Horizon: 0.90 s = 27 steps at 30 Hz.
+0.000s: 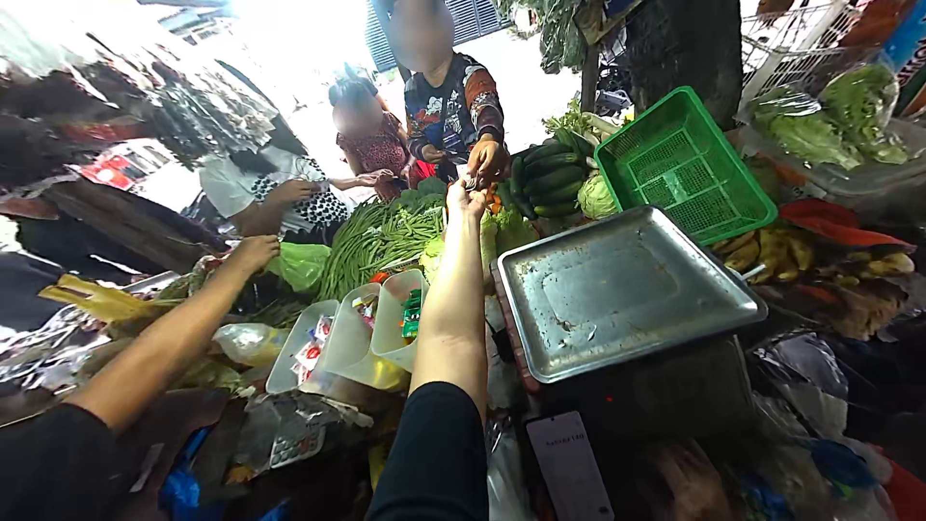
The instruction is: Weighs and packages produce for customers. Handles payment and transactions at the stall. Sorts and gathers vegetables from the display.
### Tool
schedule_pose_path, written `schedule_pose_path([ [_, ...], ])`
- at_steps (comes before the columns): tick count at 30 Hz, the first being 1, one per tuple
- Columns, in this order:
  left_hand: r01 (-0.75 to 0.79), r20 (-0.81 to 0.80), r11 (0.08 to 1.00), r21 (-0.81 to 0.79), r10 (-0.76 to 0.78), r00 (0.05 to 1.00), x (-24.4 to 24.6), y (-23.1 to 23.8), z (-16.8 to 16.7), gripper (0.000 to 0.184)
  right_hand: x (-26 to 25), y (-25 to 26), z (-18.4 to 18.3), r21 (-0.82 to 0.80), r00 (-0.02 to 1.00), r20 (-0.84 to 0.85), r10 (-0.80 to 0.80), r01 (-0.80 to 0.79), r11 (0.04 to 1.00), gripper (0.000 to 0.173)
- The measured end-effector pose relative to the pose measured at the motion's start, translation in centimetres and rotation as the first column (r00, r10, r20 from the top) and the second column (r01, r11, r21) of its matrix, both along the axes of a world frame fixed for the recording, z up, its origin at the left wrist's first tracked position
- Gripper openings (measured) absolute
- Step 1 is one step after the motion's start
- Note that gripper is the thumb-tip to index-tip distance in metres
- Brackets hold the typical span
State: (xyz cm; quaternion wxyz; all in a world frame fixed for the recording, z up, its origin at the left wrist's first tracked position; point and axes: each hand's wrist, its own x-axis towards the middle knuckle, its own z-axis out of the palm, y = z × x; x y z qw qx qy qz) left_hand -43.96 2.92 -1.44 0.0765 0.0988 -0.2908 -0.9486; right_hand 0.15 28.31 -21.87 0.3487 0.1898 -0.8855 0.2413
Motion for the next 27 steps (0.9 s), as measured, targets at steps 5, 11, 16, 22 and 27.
schedule_pose_path([
  [5,0.020,-0.129,1.000,-0.005,-0.020,0.991,5.1,-0.8,1.0,0.025,-0.4,-0.2,-0.8,-0.034,0.995,-0.095,-0.017,0.013,0.999,0.027],
  [11,0.156,-0.102,0.970,-0.186,-0.177,0.979,17.7,-0.5,2.9,0.028,-0.3,-0.4,-0.6,-0.053,0.995,-0.099,0.002,-0.008,0.999,0.030],
  [16,0.189,0.006,0.949,-0.251,-0.194,0.981,30.6,0.3,1.6,0.014,-0.3,-0.3,-0.2,-0.083,0.995,-0.066,0.071,-0.076,0.994,0.029],
  [22,0.080,0.168,0.995,-0.063,-0.069,0.983,43.7,1.2,-2.4,0.023,0.2,0.6,0.4,-0.191,0.972,0.053,0.230,-0.216,0.958,0.029],
  [27,0.041,0.192,0.996,0.074,-0.054,0.980,51.1,1.6,-6.1,0.030,1.4,0.0,2.5,-0.355,0.855,0.083,0.511,-0.454,0.817,0.029],
])
